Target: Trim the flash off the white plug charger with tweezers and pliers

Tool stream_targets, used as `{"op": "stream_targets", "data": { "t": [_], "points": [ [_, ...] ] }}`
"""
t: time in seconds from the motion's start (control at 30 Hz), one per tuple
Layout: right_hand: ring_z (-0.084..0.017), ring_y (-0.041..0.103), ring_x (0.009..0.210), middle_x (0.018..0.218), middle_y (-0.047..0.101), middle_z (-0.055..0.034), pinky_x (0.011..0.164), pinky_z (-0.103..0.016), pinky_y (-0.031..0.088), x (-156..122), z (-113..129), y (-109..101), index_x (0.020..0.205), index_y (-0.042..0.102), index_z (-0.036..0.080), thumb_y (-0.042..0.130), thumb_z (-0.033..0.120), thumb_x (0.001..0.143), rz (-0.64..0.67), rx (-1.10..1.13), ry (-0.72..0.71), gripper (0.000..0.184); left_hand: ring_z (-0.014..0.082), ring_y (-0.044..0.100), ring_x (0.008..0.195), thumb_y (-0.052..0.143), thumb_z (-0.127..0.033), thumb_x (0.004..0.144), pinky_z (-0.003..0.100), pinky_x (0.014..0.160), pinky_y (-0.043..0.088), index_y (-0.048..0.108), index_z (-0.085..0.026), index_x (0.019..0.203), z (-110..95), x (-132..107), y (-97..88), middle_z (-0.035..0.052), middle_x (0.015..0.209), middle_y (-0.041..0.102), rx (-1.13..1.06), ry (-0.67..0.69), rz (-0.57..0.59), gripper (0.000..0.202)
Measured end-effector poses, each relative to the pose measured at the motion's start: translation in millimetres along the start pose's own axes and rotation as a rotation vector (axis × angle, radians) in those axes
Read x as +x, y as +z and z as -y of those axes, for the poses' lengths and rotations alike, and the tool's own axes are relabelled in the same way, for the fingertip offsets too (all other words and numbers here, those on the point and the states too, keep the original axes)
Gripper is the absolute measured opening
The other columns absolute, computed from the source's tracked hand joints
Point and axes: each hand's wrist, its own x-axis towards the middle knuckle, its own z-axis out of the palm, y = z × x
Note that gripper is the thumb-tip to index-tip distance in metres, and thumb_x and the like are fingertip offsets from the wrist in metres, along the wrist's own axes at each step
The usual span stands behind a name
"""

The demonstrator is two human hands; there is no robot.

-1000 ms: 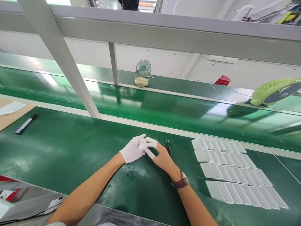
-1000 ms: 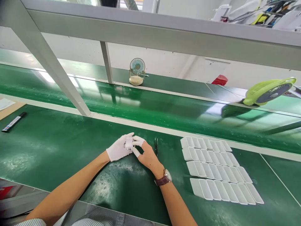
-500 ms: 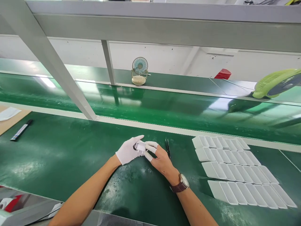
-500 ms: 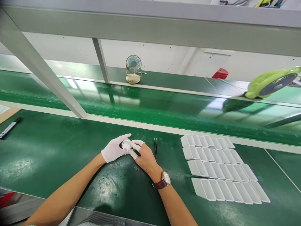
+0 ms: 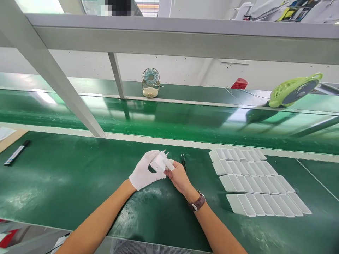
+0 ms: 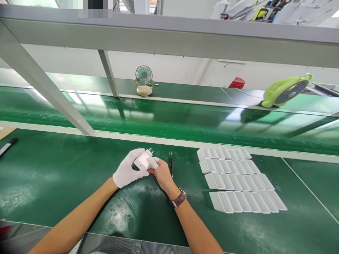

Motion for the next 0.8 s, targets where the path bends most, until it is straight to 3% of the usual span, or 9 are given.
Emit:
{"op": "stream_targets", "data": {
  "t": [0.17, 0.53, 0.8],
  "points": [
    [-0.024, 0.068, 0.072, 0.072, 0.070, -0.0036, 0.061, -0.034, 0.056, -1.8, 2.8, 8.6, 0.087, 0.071, 0.019, 0.068, 0.068, 0.077, 0.023, 0.072, 0.094, 0.050, 0.0338, 0.055, 0.126, 0.082, -0.037, 0.072, 0.049, 0.100, 0.052, 0.051, -0.024, 0.135, 0.7, -6.3, 8.7, 0.0143, 0.135, 0.056, 0.002, -0.004, -0.073, 0.072],
    [-0.025, 0.067, 0.067, 0.062, 0.067, -0.0031, 0.061, -0.036, 0.056, -4.3, 3.7, 12.8, 0.085, 0.070, 0.018, 0.070, 0.071, 0.074, 0.061, 0.085, 0.186, 0.054, 0.0253, 0.067, 0.097, 0.087, -0.032, 0.057, 0.037, 0.084, 0.057, 0.060, -0.020, 0.123, -1.9, -5.1, 5.0, 0.0099, 0.118, 0.067, -0.052, -0.306, -0.061, 0.071],
    [-0.024, 0.067, 0.067, 0.062, 0.066, -0.0020, 0.062, -0.036, 0.056, -3.7, 2.6, 13.0, 0.087, 0.070, 0.019, 0.070, 0.072, 0.073, 0.071, 0.091, 0.198, 0.055, 0.0256, 0.066, 0.099, 0.086, -0.032, 0.056, 0.038, 0.084, 0.057, 0.061, -0.021, 0.120, -2.3, -4.7, 5.6, 0.0091, 0.119, 0.067, -0.029, -0.317, -0.068, 0.070]
  ]
}}
